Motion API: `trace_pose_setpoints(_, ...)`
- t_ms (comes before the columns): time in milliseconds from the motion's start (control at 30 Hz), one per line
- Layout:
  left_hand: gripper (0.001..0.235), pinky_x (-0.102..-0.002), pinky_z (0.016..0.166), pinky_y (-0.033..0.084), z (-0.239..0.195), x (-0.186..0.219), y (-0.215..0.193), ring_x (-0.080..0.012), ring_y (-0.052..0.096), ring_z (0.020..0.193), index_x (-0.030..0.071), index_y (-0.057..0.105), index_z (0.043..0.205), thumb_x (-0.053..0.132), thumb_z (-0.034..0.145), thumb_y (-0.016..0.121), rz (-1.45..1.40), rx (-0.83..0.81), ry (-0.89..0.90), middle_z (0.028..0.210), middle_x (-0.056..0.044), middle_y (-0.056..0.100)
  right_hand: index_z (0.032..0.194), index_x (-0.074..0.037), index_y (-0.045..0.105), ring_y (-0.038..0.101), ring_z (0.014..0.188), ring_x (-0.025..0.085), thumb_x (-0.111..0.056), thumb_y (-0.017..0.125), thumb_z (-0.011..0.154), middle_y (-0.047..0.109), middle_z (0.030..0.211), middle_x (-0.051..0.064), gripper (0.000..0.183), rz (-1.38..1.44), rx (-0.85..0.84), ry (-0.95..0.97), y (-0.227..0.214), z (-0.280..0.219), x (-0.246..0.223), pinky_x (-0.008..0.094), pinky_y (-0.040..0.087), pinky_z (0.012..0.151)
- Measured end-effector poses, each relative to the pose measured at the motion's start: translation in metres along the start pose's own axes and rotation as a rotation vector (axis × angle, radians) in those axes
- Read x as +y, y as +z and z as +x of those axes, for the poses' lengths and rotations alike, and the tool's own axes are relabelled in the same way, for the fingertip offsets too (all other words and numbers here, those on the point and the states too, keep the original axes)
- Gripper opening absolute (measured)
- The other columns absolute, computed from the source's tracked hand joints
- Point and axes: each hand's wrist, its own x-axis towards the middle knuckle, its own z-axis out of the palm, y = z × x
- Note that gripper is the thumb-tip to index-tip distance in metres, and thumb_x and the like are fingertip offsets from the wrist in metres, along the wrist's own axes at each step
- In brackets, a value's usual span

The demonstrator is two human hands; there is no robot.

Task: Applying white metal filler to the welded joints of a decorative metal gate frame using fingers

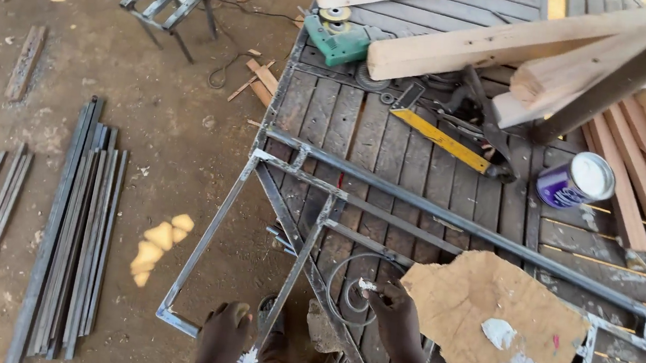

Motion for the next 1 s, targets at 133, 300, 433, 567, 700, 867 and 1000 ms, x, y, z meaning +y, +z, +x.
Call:
trace_pose_setpoints(133, 0.034, -0.051, 0.108, 0.043, 0.055, 0.023, -0.059, -0.0201, 0.053, 0.133, 0.03, 0.069, 0.125, 0.04, 0.097, 0.052, 0.017, 0.021, -0.105, 0.136, 0.011, 0.064, 0.102, -0.009, 0.084, 0.074, 0.095, 0.013, -0.024, 0.07, 0.087, 0.076, 0.108, -0.001, 0.026, -0.101, -0.052, 0.049, 0.044, 0.02, -0.11, 0.028, 0.053, 0.084)
trace_pose_setpoints(300, 0.04, -0.056, 0.093, 0.045, 0.147, 0.039, -0.075, -0.0338, 0.055, 0.118, 0.02, 0.064, 0.126, 0.038, 0.09, 0.063, -0.07, 0.545, 0.084, 0.128, -0.005, 0.062, 0.077, -0.009, 0.07, 0.067, 0.086, 0.015, -0.019, 0.082, 0.086, 0.065, 0.093, -0.001, 0.017, -0.238, -0.022, -0.314, 0.104, 0.096, -0.125, 0.03, 0.051, 0.081)
trace_pose_setpoints(433, 0.045, -0.055, 0.088, 0.05, 0.199, 0.049, -0.091, -0.0355, 0.054, 0.117, 0.013, 0.058, 0.132, 0.036, 0.094, 0.06, -0.219, 0.434, 0.141, 0.127, -0.012, 0.058, 0.08, -0.011, 0.07, 0.055, 0.074, 0.013, -0.02, 0.083, 0.085, 0.057, 0.085, -0.003, 0.017, -0.283, -0.016, -0.363, 0.152, 0.148, -0.132, 0.028, 0.044, 0.073)
trace_pose_setpoints(567, 0.044, -0.053, 0.063, 0.06, 0.215, 0.051, -0.087, -0.0311, 0.062, 0.105, 0.016, 0.058, 0.117, 0.055, 0.101, 0.046, -0.132, 0.216, 0.079, 0.109, -0.008, 0.064, 0.096, -0.01, 0.078, 0.055, 0.075, 0.011, -0.014, 0.083, 0.083, 0.055, 0.087, -0.003, 0.014, -0.286, 0.027, -0.467, 0.191, 0.181, -0.132, 0.026, 0.045, 0.068)
trace_pose_setpoints(700, 0.041, -0.049, 0.056, 0.058, 0.22, 0.042, -0.074, -0.0266, 0.065, 0.092, 0.018, 0.056, 0.102, 0.059, 0.1, 0.047, -0.076, 0.214, 0.106, 0.094, -0.001, 0.063, 0.09, -0.011, 0.075, 0.058, 0.083, 0.015, -0.016, 0.084, 0.082, 0.057, 0.088, -0.002, 0.013, -0.388, 0.118, -0.575, 0.218, 0.202, -0.134, 0.03, 0.049, 0.073)
trace_pose_setpoints(867, 0.044, -0.048, 0.055, 0.058, 0.225, 0.039, -0.065, -0.0256, 0.065, 0.089, 0.021, 0.058, 0.109, 0.061, 0.098, 0.045, -0.019, 0.224, 0.113, 0.095, 0.0, 0.063, 0.098, -0.011, 0.073, 0.059, 0.093, 0.018, -0.008, 0.084, 0.079, 0.061, 0.095, 0.0, 0.023, -0.492, 0.123, -0.64, 0.234, 0.222, -0.135, 0.033, 0.05, 0.084)
trace_pose_setpoints(1000, 0.043, -0.039, 0.051, 0.059, 0.224, 0.04, -0.065, -0.0177, 0.066, 0.079, 0.022, 0.058, 0.101, 0.064, 0.099, 0.047, 0.035, 0.201, 0.115, 0.085, 0.004, 0.062, 0.093, -0.009, 0.065, 0.057, 0.09, 0.017, -0.014, 0.085, 0.081, 0.058, 0.098, 0.002, 0.024, -0.529, 0.106, -0.689, 0.236, 0.231, -0.135, 0.031, 0.053, 0.077)
